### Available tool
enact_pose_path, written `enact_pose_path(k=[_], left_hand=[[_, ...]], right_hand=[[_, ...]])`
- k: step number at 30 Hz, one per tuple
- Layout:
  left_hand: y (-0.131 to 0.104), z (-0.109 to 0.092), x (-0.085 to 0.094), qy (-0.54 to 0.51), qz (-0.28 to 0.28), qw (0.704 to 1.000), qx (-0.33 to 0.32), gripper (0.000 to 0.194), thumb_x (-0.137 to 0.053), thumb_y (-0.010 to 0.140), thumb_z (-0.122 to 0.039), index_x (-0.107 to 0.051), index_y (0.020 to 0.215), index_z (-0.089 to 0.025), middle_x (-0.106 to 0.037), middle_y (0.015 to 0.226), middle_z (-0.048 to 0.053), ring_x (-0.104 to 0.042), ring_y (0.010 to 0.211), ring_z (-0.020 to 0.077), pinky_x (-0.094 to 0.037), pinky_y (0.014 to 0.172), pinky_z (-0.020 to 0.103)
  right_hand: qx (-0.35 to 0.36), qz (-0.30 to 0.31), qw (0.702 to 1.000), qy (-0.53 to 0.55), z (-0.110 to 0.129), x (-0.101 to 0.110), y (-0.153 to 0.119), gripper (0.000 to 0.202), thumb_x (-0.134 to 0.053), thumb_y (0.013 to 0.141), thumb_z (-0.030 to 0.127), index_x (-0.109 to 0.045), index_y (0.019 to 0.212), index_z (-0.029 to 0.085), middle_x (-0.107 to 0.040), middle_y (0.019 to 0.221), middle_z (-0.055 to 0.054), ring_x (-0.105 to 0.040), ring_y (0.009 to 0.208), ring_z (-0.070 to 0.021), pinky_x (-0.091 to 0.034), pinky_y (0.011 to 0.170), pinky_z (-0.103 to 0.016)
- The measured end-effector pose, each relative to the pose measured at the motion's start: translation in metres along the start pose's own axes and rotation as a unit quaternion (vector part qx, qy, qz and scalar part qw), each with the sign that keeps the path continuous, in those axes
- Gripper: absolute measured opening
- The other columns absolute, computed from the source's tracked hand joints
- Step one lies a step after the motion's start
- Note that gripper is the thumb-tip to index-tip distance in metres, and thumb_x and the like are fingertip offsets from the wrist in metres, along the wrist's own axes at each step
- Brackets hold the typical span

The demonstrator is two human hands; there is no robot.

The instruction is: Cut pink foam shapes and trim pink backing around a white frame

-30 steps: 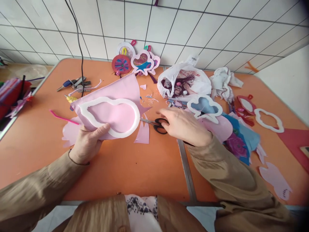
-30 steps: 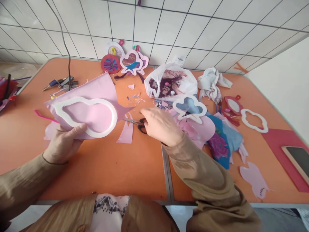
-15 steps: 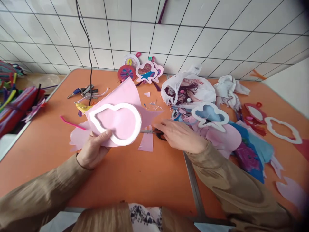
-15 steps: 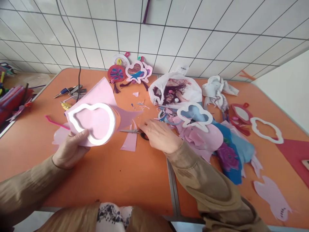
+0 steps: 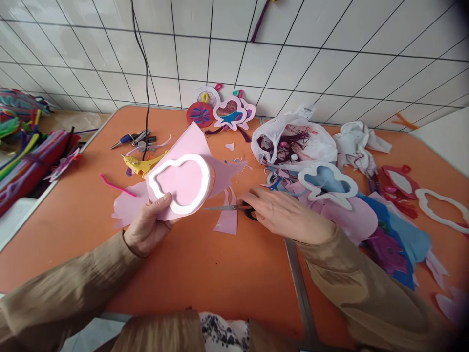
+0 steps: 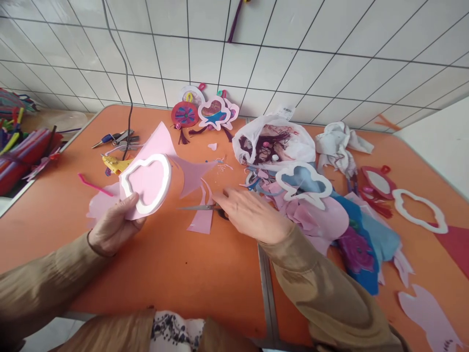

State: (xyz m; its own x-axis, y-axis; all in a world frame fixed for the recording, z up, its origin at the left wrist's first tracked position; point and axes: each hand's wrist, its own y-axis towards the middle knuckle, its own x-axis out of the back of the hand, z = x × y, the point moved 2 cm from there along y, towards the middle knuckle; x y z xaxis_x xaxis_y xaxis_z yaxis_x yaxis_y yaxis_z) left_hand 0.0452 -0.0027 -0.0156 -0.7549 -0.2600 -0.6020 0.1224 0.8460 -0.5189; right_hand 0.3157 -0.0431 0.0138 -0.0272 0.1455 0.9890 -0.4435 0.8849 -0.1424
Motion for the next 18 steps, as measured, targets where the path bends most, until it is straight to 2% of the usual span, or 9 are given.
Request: enact_pose_path(k=[3, 5, 7, 10, 12, 13, 15, 18], left_hand=[[0.002, -0.001, 0.002, 0.027, 0.012, 0.999, -0.014, 0.055, -0.087, 0.067, -0.008, -0.074, 0.119, -0.023, -0.082, 0.092, 0.002, -0.078, 0.075, 0.0181, -0.060, 0.050, 0.013], [0.004, -0.002, 0.003, 0.054, 0.034, 0.997, -0.036, 0.058, -0.090, 0.065, -0.012, -0.073, 0.120, -0.022, -0.082, 0.097, 0.004, -0.079, 0.082, 0.0194, -0.062, 0.056, 0.013], [0.005, -0.001, 0.004, 0.074, 0.052, 0.994, -0.060, 0.059, -0.091, 0.065, -0.016, -0.073, 0.121, -0.022, -0.082, 0.099, 0.005, -0.079, 0.086, 0.0206, -0.064, 0.063, 0.015], [0.006, 0.000, 0.004, 0.084, 0.066, 0.991, -0.080, 0.061, -0.092, 0.064, -0.018, -0.073, 0.122, -0.023, -0.082, 0.096, 0.004, -0.079, 0.085, 0.0206, -0.065, 0.069, 0.017], [0.005, 0.000, 0.002, 0.088, 0.074, 0.989, -0.089, 0.066, -0.095, 0.061, -0.020, -0.072, 0.123, -0.024, -0.082, 0.095, 0.004, -0.079, 0.085, 0.0198, -0.064, 0.070, 0.017], [0.004, 0.000, 0.001, 0.093, 0.078, 0.988, -0.094, 0.069, -0.096, 0.060, -0.021, -0.072, 0.125, -0.024, -0.082, 0.095, 0.004, -0.079, 0.085, 0.0198, -0.064, 0.070, 0.017], [0.002, 0.000, -0.001, 0.111, 0.083, 0.985, -0.107, 0.072, -0.096, 0.060, -0.024, -0.070, 0.127, -0.024, -0.082, 0.095, 0.004, -0.078, 0.086, 0.0211, -0.065, 0.071, 0.019], [-0.001, -0.001, -0.002, 0.151, 0.088, 0.976, -0.130, 0.072, -0.095, 0.061, -0.030, -0.070, 0.128, -0.022, -0.082, 0.096, 0.006, -0.078, 0.090, 0.0260, -0.066, 0.076, 0.028]], right_hand=[[0.010, -0.009, 0.988, 0.151, -0.014, 0.010, -0.005, 0.038, -0.047, 0.081, 0.001, -0.064, 0.110, 0.019, -0.068, 0.100, -0.008, -0.066, 0.084, -0.0195, -0.045, 0.068, -0.028], [0.014, -0.011, 0.956, 0.292, -0.026, 0.013, -0.009, 0.031, -0.053, 0.082, 0.008, -0.064, 0.107, 0.021, -0.070, 0.099, -0.006, -0.067, 0.087, -0.0193, -0.051, 0.073, -0.029], [0.009, -0.005, 0.900, 0.435, -0.035, 0.013, -0.013, 0.029, -0.062, 0.084, 0.019, -0.065, 0.113, 0.022, -0.071, 0.103, -0.008, -0.069, 0.091, -0.0194, -0.055, 0.077, -0.031], [0.010, -0.014, 0.782, 0.623, -0.039, 0.013, -0.017, 0.044, -0.073, 0.085, 0.039, -0.063, 0.126, 0.027, -0.071, 0.105, -0.007, -0.070, 0.087, -0.0174, -0.056, 0.077, -0.032], [0.004, -0.011, 0.717, 0.697, -0.034, 0.014, -0.018, 0.054, -0.079, 0.079, 0.051, -0.064, 0.126, 0.030, -0.071, 0.099, -0.006, -0.069, 0.081, -0.0165, -0.055, 0.075, -0.033], [-0.003, -0.007, 0.696, 0.718, -0.031, 0.014, -0.018, 0.056, -0.081, 0.076, 0.054, -0.065, 0.124, 0.031, -0.071, 0.097, -0.005, -0.068, 0.079, -0.0166, -0.054, 0.072, -0.032], [-0.006, 0.002, 0.679, 0.734, -0.023, 0.013, -0.017, 0.056, -0.085, 0.071, 0.055, -0.068, 0.119, 0.032, -0.069, 0.093, -0.004, -0.066, 0.080, -0.0176, -0.052, 0.067, -0.031], [0.024, -0.013, 0.682, 0.731, -0.013, 0.011, -0.015, 0.050, -0.084, 0.073, 0.054, -0.070, 0.116, 0.032, -0.066, 0.090, -0.004, -0.063, 0.078, -0.0179, -0.051, 0.066, -0.033]])
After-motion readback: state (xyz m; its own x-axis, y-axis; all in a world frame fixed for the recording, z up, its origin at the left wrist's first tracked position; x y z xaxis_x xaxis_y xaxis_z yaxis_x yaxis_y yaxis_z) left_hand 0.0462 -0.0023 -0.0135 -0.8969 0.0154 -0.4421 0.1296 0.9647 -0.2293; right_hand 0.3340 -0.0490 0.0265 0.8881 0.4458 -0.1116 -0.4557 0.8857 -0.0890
